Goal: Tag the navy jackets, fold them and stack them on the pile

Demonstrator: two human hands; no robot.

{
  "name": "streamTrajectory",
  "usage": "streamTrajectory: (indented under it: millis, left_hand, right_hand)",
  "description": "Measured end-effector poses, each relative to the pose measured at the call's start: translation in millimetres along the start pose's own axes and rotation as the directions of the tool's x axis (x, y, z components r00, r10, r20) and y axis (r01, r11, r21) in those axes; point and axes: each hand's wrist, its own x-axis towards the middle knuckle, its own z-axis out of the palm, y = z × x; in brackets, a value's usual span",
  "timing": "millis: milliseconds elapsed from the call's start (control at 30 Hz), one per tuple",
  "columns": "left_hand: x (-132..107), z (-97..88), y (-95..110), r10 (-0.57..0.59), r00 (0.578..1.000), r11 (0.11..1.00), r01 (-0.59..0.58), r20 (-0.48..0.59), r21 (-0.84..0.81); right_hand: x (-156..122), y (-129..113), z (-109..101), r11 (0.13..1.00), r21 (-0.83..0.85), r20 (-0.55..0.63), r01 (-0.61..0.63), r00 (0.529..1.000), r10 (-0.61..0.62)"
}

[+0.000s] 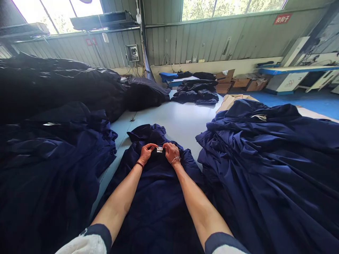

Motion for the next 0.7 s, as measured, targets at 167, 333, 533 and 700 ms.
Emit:
streamTrajectory:
  millis: [167,333,533,700]
  left_hand:
    - [0,-0.8,0,-0.031,0.999,0.999,0.030,-0.023,-0.031]
    - [0,-2.1,0,-0.016,1.000,1.000,0.016,-0.001,-0.023]
    - [1,-1.9,-5,-0.017,1.000,0.999,0.018,0.025,-0.033]
    - [0,0.0,-8,-0.024,1.000,0.999,0.025,0.005,-0.036]
  right_hand:
    - [0,-3,-3,0.999,0.053,-0.013,0.005,1.000,-0.005]
    - [1,-4,-2,0.992,0.118,-0.013,-0.042,0.999,0.044]
    - [2,0,2,0.993,0.091,0.060,-0.074,0.996,0.069]
    - [3,6,6,0.997,0.030,0.063,-0.078,0.995,0.076]
